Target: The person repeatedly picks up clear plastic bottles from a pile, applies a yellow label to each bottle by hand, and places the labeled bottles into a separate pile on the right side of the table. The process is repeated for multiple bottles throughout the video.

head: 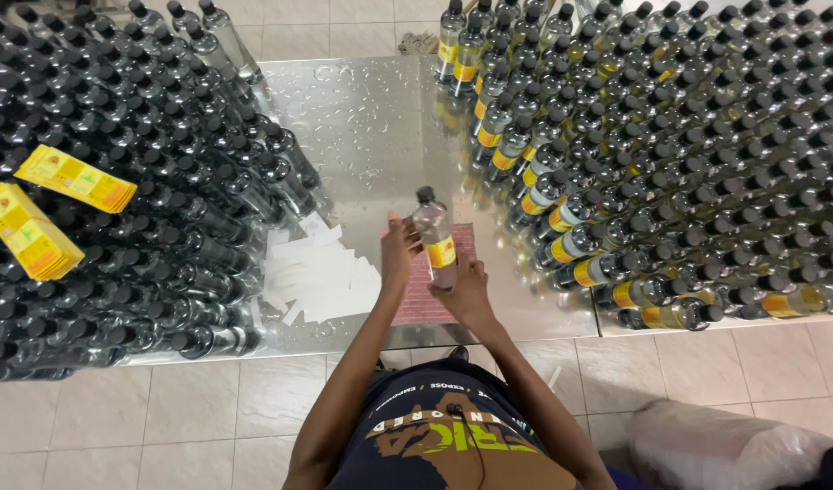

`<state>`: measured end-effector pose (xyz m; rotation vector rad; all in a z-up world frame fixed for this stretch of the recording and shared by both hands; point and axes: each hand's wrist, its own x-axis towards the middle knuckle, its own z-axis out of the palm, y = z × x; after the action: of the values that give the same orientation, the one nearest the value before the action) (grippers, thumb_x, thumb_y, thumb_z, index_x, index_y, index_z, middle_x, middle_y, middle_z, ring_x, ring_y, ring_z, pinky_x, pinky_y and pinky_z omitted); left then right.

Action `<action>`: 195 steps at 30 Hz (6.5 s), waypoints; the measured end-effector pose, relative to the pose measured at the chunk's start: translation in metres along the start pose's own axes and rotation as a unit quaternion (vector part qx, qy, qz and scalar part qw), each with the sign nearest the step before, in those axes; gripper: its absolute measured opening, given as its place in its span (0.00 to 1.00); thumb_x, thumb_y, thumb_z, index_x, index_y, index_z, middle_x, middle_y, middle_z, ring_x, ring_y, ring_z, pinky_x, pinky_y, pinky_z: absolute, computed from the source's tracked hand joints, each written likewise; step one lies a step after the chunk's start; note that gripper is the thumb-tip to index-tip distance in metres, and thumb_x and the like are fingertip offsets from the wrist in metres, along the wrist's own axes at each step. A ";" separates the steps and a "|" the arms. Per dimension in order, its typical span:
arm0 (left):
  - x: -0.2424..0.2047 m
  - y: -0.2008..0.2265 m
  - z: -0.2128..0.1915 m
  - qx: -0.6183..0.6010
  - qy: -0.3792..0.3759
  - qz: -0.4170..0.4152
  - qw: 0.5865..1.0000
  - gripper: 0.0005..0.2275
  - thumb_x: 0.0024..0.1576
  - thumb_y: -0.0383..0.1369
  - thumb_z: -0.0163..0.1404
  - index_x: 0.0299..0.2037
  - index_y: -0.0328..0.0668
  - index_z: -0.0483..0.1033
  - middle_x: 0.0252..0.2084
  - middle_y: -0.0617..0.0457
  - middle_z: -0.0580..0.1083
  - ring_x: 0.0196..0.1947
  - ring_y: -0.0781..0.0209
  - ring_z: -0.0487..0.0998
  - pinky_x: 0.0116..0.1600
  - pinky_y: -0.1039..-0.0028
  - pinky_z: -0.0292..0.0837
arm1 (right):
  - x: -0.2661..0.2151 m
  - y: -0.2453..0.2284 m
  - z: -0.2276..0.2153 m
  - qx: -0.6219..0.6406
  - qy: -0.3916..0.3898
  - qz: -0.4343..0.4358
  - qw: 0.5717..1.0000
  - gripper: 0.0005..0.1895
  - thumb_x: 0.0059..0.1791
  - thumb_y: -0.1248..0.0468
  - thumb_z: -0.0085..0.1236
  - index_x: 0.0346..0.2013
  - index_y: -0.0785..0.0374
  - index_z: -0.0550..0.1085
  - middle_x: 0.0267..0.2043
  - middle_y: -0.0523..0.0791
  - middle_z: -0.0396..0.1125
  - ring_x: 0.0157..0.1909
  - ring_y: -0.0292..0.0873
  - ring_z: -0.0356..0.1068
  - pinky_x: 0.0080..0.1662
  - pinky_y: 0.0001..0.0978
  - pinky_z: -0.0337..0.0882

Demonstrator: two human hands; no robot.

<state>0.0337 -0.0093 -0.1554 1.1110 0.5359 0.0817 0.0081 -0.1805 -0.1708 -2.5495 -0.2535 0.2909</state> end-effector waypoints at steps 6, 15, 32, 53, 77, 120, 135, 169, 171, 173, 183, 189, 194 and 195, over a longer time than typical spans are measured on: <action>-0.051 0.028 0.038 0.214 -0.211 0.075 0.951 0.32 0.72 0.57 0.36 0.78 0.44 0.67 0.80 0.35 0.62 0.80 0.33 0.57 0.81 0.44 0.50 | 0.022 0.039 -0.011 0.145 0.144 -0.045 0.978 0.44 0.34 0.67 0.83 0.59 0.76 0.68 0.55 0.69 0.66 0.60 0.79 0.67 0.64 0.67 0.66; -0.086 0.035 -0.070 0.249 -0.124 0.018 0.960 0.26 0.73 0.47 0.40 0.75 0.39 0.69 0.74 0.31 0.68 0.74 0.29 0.68 0.73 0.41 0.66 | 0.156 0.166 0.099 0.017 0.372 0.017 0.928 0.59 0.41 0.29 0.71 0.68 0.73 0.67 0.68 0.61 0.60 0.72 0.62 0.64 0.72 0.47 0.68; -0.181 0.161 -0.226 0.091 0.206 -0.002 0.974 0.19 0.66 0.42 0.48 0.56 0.36 0.83 0.55 0.41 0.85 0.51 0.47 0.87 0.57 0.61 0.84 | 0.160 -0.025 0.107 0.088 0.452 -0.061 0.886 0.37 0.59 0.52 0.46 0.78 0.70 0.54 0.75 0.61 0.55 0.75 0.66 0.58 0.72 0.59 0.60; 0.025 0.261 -0.398 0.737 0.232 0.308 0.556 0.11 0.72 0.33 0.55 0.59 0.38 0.83 0.62 0.44 0.80 0.70 0.47 0.77 0.76 0.59 0.69 | 0.133 -0.236 0.109 0.292 0.061 -0.095 0.950 0.40 0.52 0.57 0.75 0.70 0.70 0.64 0.66 0.56 0.64 0.73 0.60 0.66 0.70 0.47 0.74; -0.078 0.138 -0.079 0.017 0.127 0.129 0.983 0.12 0.66 0.21 0.56 0.59 0.29 0.80 0.38 0.42 0.79 0.37 0.57 0.83 0.52 0.61 0.86 | 0.023 -0.026 0.000 0.004 -0.076 0.136 0.988 0.32 0.53 0.40 0.60 0.62 0.58 0.73 0.55 0.52 0.75 0.57 0.63 0.78 0.58 0.62 0.77; -0.124 0.104 0.001 0.028 -0.033 0.050 0.998 0.14 0.64 0.35 0.63 0.54 0.34 0.86 0.37 0.48 0.78 0.40 0.65 0.79 0.51 0.69 0.82 | -0.038 -0.104 -0.111 0.426 0.087 -0.114 0.893 0.23 0.50 0.63 0.75 0.58 0.63 0.82 0.46 0.50 0.74 0.51 0.44 0.76 0.59 0.48 0.77; -0.134 0.112 -0.009 0.037 -0.022 0.065 0.997 0.22 0.59 0.22 0.63 0.62 0.26 0.72 0.46 0.37 0.80 0.42 0.54 0.85 0.44 0.73 0.82 | -0.047 -0.111 -0.122 0.489 0.271 0.037 0.828 0.40 0.52 0.53 0.72 0.68 0.63 0.57 0.57 0.52 0.61 0.64 0.51 0.66 0.70 0.53 0.70; -0.120 0.074 -0.013 0.068 -0.060 0.083 0.992 0.13 0.67 0.35 0.60 0.57 0.34 0.83 0.39 0.44 0.81 0.43 0.61 0.81 0.56 0.63 0.79 | -0.050 -0.103 -0.118 0.238 0.168 -0.215 0.932 0.25 0.47 0.59 0.77 0.58 0.60 0.82 0.53 0.51 0.76 0.58 0.58 0.78 0.56 0.51 0.78; -0.117 0.073 -0.014 0.067 -0.062 0.082 0.992 0.12 0.67 0.35 0.59 0.55 0.37 0.84 0.39 0.49 0.78 0.44 0.63 0.76 0.55 0.65 0.76 | -0.049 -0.101 -0.117 0.273 0.131 -0.185 0.935 0.27 0.47 0.58 0.78 0.60 0.58 0.81 0.55 0.51 0.75 0.59 0.57 0.78 0.58 0.53 0.77; -0.116 0.070 -0.014 0.069 -0.068 0.083 0.992 0.11 0.68 0.35 0.59 0.55 0.38 0.84 0.39 0.48 0.78 0.45 0.63 0.77 0.55 0.64 0.76 | -0.050 -0.103 -0.118 0.292 0.115 -0.170 0.934 0.26 0.47 0.59 0.78 0.59 0.58 0.82 0.55 0.51 0.75 0.58 0.56 0.78 0.57 0.51 0.76; -0.123 0.087 -0.001 0.068 -0.087 0.098 0.989 0.12 0.68 0.35 0.57 0.56 0.37 0.83 0.44 0.47 0.77 0.43 0.64 0.72 0.53 0.66 0.73 | -0.048 -0.098 -0.118 0.409 0.086 -0.125 0.900 0.22 0.48 0.66 0.77 0.56 0.66 0.82 0.47 0.49 0.75 0.53 0.44 0.77 0.59 0.43 0.76; -0.125 0.093 0.003 0.079 -0.074 0.098 0.989 0.15 0.65 0.34 0.62 0.60 0.39 0.82 0.47 0.45 0.80 0.40 0.68 0.69 0.50 0.68 0.73 | -0.047 -0.107 -0.139 0.469 0.077 -0.025 0.879 0.17 0.54 0.64 0.69 0.56 0.68 0.82 0.40 0.49 0.77 0.44 0.38 0.72 0.53 0.39 0.77; -0.118 0.079 -0.001 0.023 -0.050 0.066 0.996 0.14 0.65 0.32 0.61 0.57 0.34 0.83 0.42 0.45 0.82 0.39 0.64 0.79 0.51 0.69 0.78 | -0.041 -0.094 -0.124 0.477 0.086 -0.019 0.874 0.16 0.56 0.64 0.66 0.57 0.68 0.81 0.43 0.49 0.76 0.47 0.38 0.72 0.53 0.37 0.77; -0.114 0.069 -0.005 0.011 -0.050 0.060 0.997 0.13 0.65 0.31 0.60 0.56 0.33 0.84 0.40 0.44 0.84 0.39 0.63 0.84 0.53 0.69 0.80 | -0.038 -0.089 -0.116 0.464 0.106 -0.033 0.879 0.18 0.57 0.64 0.65 0.59 0.68 0.80 0.47 0.52 0.77 0.50 0.41 0.73 0.55 0.39 0.77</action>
<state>-0.0538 -0.0101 -0.0550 1.1614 0.3820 0.1246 -0.0085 -0.1748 -0.0206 -1.5908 -0.0778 0.0644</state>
